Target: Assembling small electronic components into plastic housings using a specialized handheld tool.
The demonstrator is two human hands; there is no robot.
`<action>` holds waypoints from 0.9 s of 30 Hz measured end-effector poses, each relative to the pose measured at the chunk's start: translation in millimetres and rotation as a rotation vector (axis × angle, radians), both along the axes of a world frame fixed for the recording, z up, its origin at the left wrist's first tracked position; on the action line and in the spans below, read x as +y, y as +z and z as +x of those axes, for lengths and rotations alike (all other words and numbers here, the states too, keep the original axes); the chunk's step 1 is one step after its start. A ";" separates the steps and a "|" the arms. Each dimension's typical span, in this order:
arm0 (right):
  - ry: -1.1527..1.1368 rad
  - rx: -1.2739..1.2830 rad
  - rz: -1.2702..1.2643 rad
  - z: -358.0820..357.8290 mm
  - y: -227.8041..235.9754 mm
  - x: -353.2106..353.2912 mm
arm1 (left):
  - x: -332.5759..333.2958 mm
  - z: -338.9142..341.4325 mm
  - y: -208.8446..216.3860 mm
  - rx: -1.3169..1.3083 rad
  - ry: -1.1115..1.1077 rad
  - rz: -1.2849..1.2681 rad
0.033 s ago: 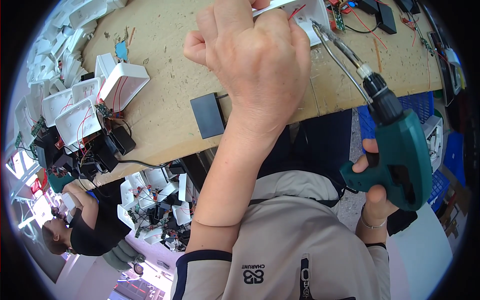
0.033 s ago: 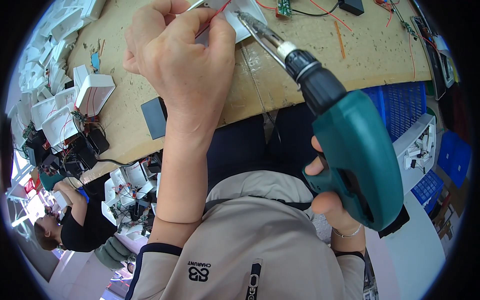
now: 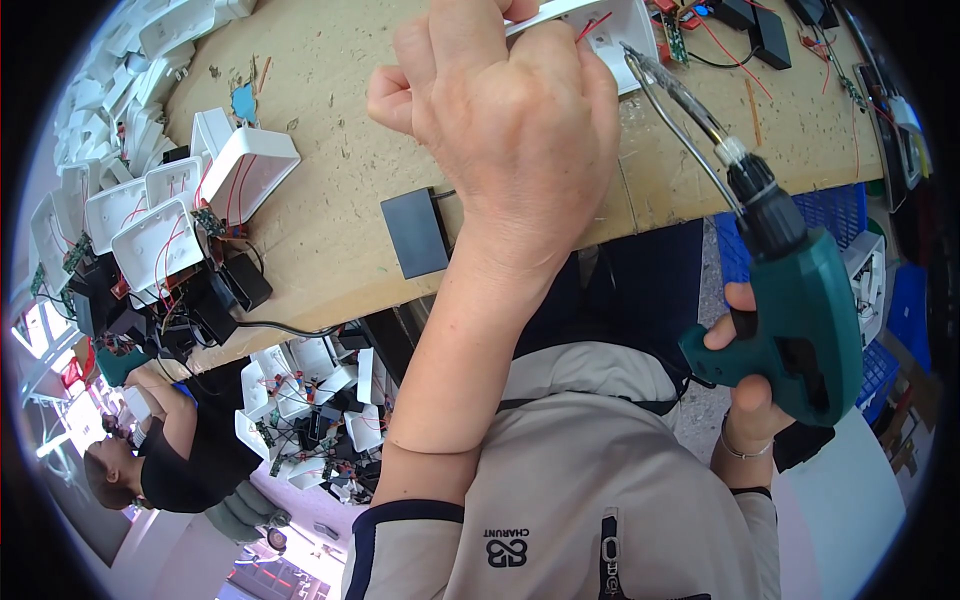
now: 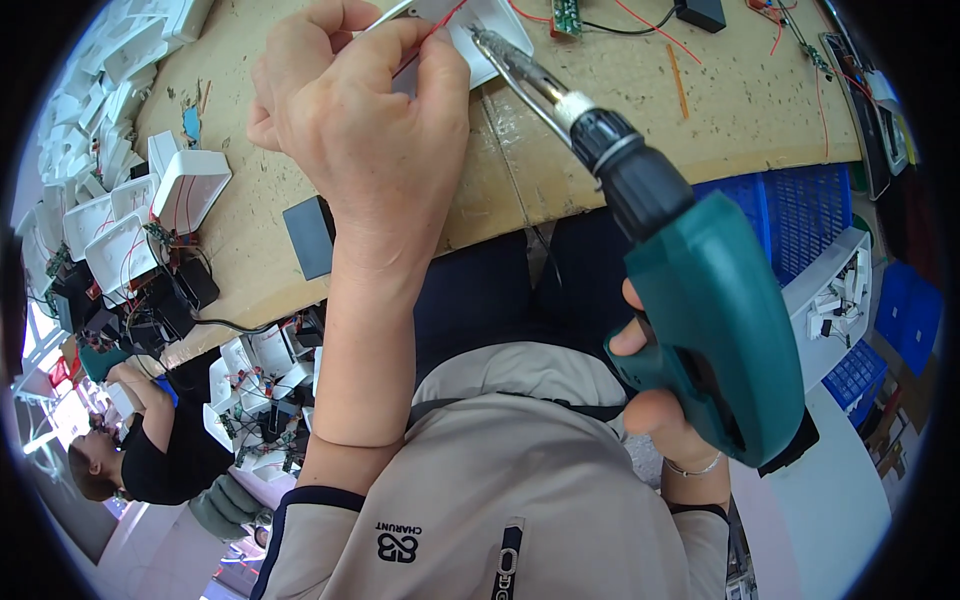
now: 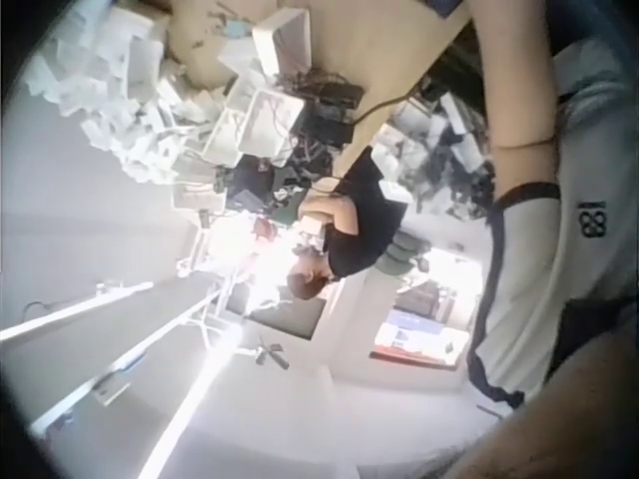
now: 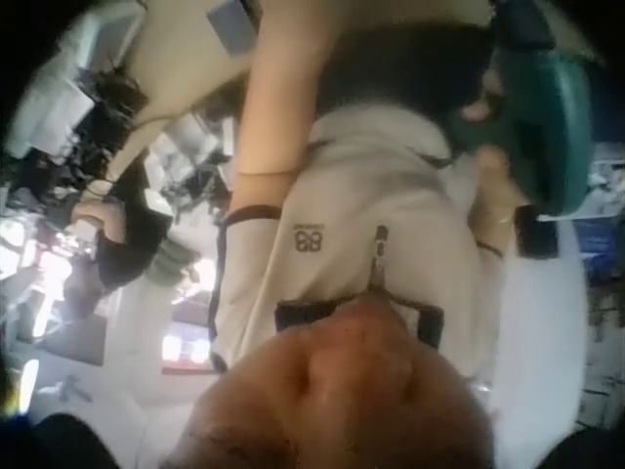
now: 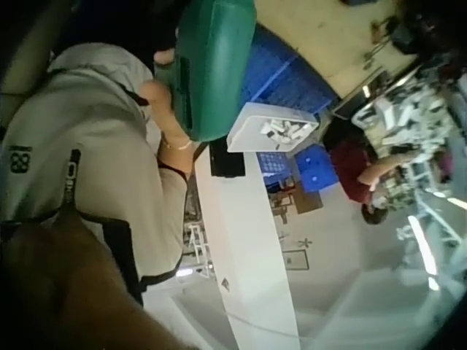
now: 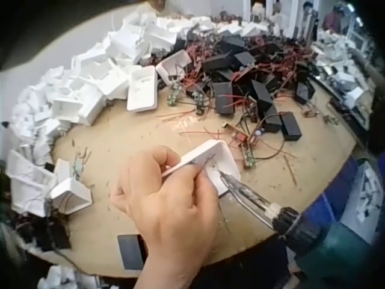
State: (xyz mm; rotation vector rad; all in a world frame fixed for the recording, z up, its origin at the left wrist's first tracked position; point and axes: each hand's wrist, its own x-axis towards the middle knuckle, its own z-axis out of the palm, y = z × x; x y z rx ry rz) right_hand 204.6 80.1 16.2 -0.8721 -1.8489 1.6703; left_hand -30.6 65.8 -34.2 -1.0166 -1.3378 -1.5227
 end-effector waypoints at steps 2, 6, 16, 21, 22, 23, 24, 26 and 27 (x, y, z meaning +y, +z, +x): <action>0.003 -0.021 0.062 7.2 -1.1 0.0 | 1.1 0.9 1.5 0.016 -0.001 0.015; 0.002 -0.004 0.063 18.3 0.9 0.5 | -6.1 6.6 8.6 0.041 -0.006 -0.048; -0.099 0.179 -0.051 26.2 -5.6 4.6 | -42.8 24.5 31.4 0.028 0.202 -0.699; -0.098 0.208 -0.089 25.1 -6.4 6.7 | -42.3 28.0 26.0 0.022 0.201 -0.760; -0.093 0.213 -0.098 25.4 -6.6 7.1 | -41.7 28.6 26.0 0.031 0.207 -0.749; -0.087 0.218 -0.107 25.7 -6.8 7.5 | -41.3 29.1 26.2 0.041 0.213 -0.738; -0.089 0.220 -0.107 25.7 -7.0 7.7 | -41.0 29.4 26.9 0.042 0.212 -0.738; -0.079 0.233 -0.110 23.3 -7.7 8.2 | -40.6 27.7 27.1 0.024 0.218 -0.747; -0.078 0.233 -0.111 22.1 -7.1 8.1 | -40.8 27.2 26.9 0.023 0.218 -0.748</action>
